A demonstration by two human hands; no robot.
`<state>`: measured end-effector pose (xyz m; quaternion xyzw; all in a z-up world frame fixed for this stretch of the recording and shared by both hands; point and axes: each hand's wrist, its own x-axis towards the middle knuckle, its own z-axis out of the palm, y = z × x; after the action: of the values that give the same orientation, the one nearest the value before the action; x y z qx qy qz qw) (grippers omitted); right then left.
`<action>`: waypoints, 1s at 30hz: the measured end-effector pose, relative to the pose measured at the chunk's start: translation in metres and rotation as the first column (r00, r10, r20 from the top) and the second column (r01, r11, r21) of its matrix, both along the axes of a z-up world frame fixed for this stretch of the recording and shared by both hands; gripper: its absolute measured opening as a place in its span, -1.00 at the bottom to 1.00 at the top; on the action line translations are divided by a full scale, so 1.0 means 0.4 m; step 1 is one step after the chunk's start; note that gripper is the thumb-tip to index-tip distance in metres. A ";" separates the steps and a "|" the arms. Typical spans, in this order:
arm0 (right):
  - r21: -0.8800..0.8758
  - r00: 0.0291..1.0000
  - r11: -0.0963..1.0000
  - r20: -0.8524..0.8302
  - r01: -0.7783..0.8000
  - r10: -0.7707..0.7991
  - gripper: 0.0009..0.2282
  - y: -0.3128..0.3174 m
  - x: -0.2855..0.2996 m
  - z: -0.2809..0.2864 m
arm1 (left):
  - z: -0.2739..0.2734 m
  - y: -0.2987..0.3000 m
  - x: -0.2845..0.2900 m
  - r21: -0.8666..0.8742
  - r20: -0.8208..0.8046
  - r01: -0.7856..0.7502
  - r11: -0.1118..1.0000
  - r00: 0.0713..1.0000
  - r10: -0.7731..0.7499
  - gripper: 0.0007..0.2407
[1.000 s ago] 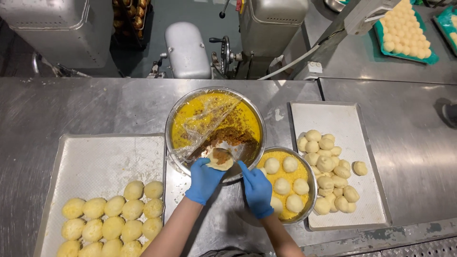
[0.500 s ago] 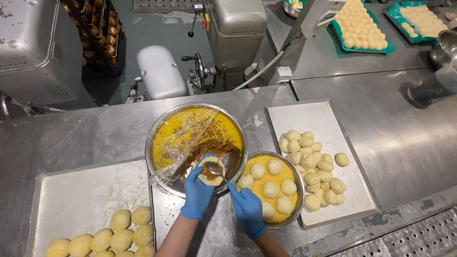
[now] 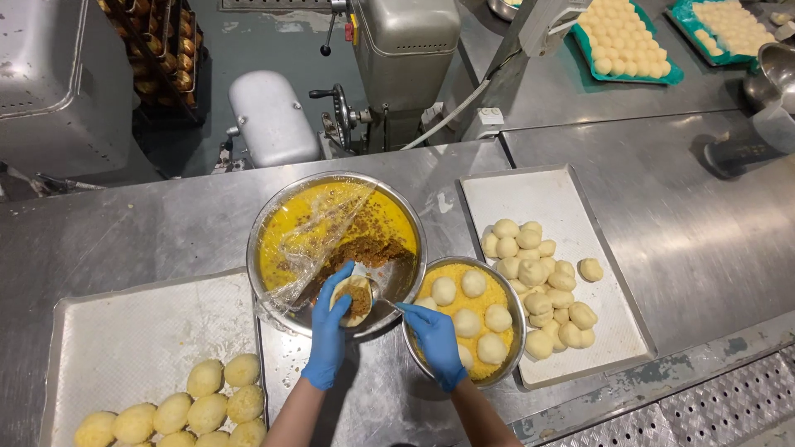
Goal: Fill dough balls with a meat-based filling and coat them in a yellow crumb mixture.
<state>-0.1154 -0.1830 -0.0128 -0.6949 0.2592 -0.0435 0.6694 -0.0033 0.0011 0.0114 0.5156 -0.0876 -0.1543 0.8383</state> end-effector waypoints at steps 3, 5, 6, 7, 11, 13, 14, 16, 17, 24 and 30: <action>0.119 0.992 0.989 -0.092 0.092 -0.081 -0.72 0.002 0.001 0.001 | 0.002 -0.001 -0.004 0.062 0.057 -0.016 0.998 0.998 0.012 -0.55; 0.069 0.995 0.994 0.033 0.090 -0.093 -0.72 0.021 0.005 0.048 | -0.016 -0.006 -0.004 0.027 0.016 -0.019 0.999 1.000 0.018 -0.56; 0.014 0.983 0.995 0.158 0.095 -0.096 -0.73 0.028 0.007 0.072 | -0.025 -0.011 -0.003 -0.010 -0.026 -0.023 1.000 0.999 0.022 -0.57; 0.014 0.983 0.995 0.158 0.096 -0.097 -0.73 0.039 0.005 0.078 | -0.027 -0.017 -0.002 -0.010 -0.026 -0.022 1.000 0.999 0.022 -0.57; -0.301 0.932 0.949 0.362 0.097 0.020 -0.74 0.084 -0.013 0.123 | -0.034 -0.028 -0.010 -0.186 -0.214 -0.025 0.982 0.977 -0.015 -0.55; -0.419 0.935 0.902 0.351 0.103 0.056 -0.73 0.093 -0.018 0.152 | -0.021 -0.031 -0.012 -0.254 -0.257 -0.019 0.967 0.965 -0.049 -0.54; -0.517 0.938 0.848 0.336 0.111 0.082 -0.71 0.096 -0.020 0.163 | -0.008 -0.030 -0.014 -0.282 -0.268 -0.009 0.959 0.961 -0.069 -0.54; -0.610 0.941 0.783 0.322 0.122 0.104 -0.70 0.101 -0.028 0.177 | 0.009 -0.030 -0.015 -0.311 -0.274 0.004 0.950 0.957 -0.093 -0.53; -0.634 0.933 0.756 0.348 0.164 0.089 -0.69 0.103 -0.032 0.180 | 0.012 -0.030 -0.014 -0.301 -0.265 0.008 0.954 0.960 -0.091 -0.53; -0.549 0.888 0.768 0.457 0.329 -0.054 -0.75 0.101 -0.038 0.145 | 0.045 -0.039 -0.011 -0.364 -0.220 0.020 0.931 0.970 -0.106 -0.51; -0.586 0.916 0.739 0.387 0.333 -0.105 -0.78 0.108 -0.047 0.166 | 0.022 -0.040 -0.022 -0.190 0.002 0.013 0.982 1.000 -0.013 -0.49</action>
<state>-0.1344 -0.1400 0.0536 -0.8277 0.1942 -0.3240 0.4150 -0.0121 -0.0150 0.0201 0.4325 -0.1055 -0.1508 0.8826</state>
